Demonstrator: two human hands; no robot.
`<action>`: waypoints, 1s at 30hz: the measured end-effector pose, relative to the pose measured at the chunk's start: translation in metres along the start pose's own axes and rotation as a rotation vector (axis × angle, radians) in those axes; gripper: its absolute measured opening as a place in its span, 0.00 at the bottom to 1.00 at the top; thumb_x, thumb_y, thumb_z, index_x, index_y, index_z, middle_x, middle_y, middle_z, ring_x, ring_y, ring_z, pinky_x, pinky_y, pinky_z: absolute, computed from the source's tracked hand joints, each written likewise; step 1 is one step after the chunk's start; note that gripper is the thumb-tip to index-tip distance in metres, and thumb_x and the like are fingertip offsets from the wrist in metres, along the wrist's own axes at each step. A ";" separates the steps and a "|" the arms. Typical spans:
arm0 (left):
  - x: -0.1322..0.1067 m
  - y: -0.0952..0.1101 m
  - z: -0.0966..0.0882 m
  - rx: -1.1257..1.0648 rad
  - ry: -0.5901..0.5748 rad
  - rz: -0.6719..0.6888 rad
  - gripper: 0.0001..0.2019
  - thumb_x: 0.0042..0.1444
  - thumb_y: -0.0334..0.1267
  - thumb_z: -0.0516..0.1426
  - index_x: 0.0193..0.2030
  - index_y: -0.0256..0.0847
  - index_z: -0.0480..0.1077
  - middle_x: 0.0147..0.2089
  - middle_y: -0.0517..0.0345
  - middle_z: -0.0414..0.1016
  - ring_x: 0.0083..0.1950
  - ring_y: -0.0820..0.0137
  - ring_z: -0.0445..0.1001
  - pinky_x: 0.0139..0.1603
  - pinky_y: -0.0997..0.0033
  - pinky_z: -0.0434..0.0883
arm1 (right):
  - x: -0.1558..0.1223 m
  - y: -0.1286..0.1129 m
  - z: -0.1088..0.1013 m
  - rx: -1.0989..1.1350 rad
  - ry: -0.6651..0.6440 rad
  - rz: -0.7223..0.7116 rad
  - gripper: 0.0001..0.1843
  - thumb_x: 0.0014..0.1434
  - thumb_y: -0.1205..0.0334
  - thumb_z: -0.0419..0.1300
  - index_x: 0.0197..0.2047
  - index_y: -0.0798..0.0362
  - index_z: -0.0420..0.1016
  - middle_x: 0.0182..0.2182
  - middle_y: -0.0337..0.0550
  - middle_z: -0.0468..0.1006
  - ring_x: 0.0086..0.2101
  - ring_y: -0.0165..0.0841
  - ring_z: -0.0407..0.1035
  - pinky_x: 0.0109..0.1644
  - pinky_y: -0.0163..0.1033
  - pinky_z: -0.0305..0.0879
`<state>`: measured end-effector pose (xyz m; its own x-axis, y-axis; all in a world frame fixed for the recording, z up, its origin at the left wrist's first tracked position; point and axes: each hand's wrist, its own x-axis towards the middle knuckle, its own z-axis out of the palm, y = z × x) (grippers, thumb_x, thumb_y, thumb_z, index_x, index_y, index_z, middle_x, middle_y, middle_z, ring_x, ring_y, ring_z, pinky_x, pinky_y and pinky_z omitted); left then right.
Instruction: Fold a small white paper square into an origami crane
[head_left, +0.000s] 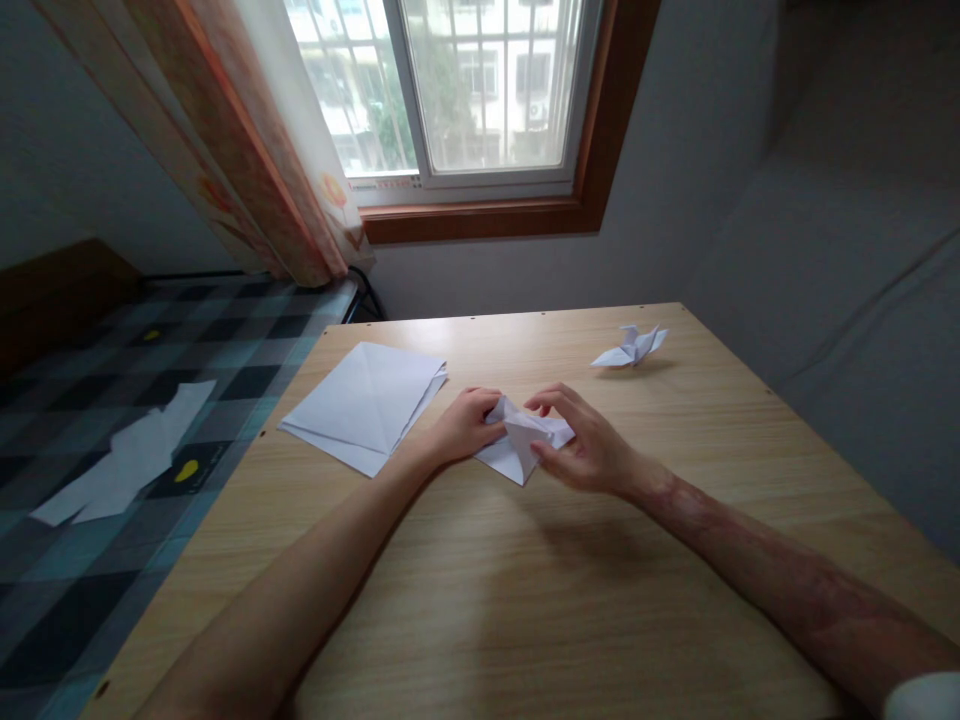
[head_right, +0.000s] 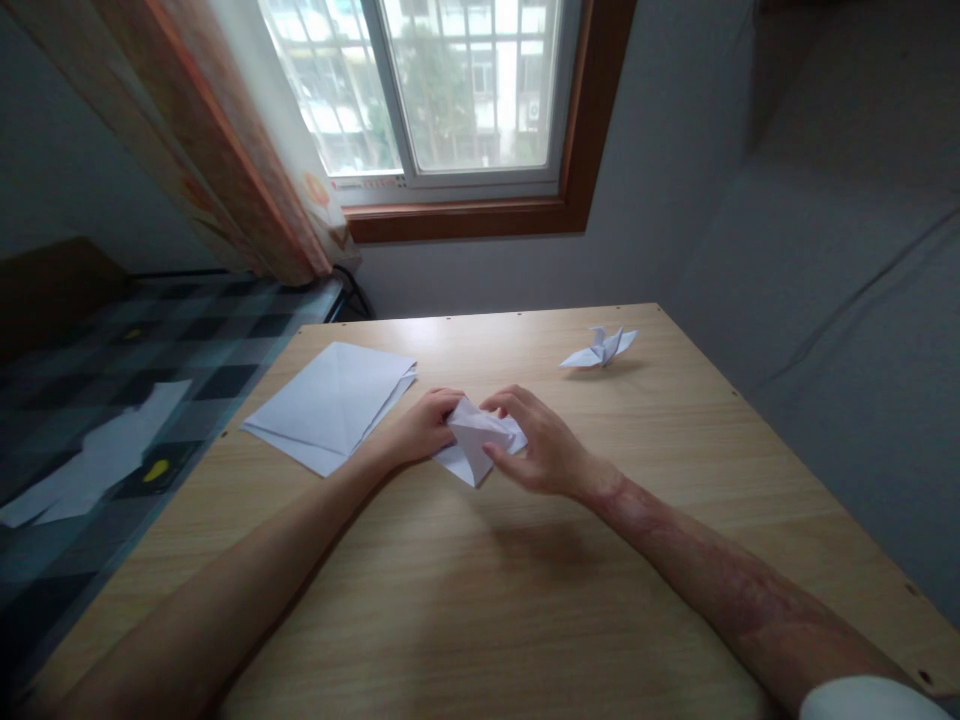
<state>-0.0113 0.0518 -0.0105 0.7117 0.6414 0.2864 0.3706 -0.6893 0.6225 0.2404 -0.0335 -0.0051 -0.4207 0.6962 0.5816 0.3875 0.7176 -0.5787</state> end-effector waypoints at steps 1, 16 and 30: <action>0.000 0.001 0.000 0.017 0.000 -0.006 0.08 0.62 0.32 0.61 0.30 0.40 0.72 0.32 0.58 0.77 0.37 0.68 0.74 0.43 0.69 0.69 | -0.001 0.003 0.000 -0.001 -0.017 0.020 0.25 0.68 0.59 0.69 0.64 0.45 0.69 0.53 0.51 0.76 0.50 0.48 0.73 0.56 0.54 0.73; -0.011 0.004 -0.007 0.394 0.153 -0.108 0.10 0.51 0.36 0.67 0.28 0.43 0.70 0.31 0.58 0.79 0.37 0.64 0.76 0.52 0.60 0.69 | -0.002 0.032 0.001 -0.034 -0.054 0.156 0.08 0.64 0.69 0.64 0.46 0.48 0.75 0.46 0.47 0.80 0.48 0.45 0.73 0.56 0.51 0.69; -0.022 0.006 -0.006 0.371 -0.055 0.149 0.12 0.77 0.41 0.54 0.46 0.41 0.78 0.52 0.45 0.83 0.56 0.57 0.78 0.63 0.55 0.73 | -0.003 0.041 0.004 0.040 -0.013 0.266 0.08 0.67 0.66 0.59 0.49 0.50 0.76 0.45 0.47 0.80 0.47 0.43 0.74 0.55 0.50 0.69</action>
<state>-0.0288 0.0353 -0.0083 0.8011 0.5131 0.3083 0.4440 -0.8547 0.2689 0.2543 -0.0067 -0.0328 -0.3194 0.8598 0.3985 0.4533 0.5079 -0.7325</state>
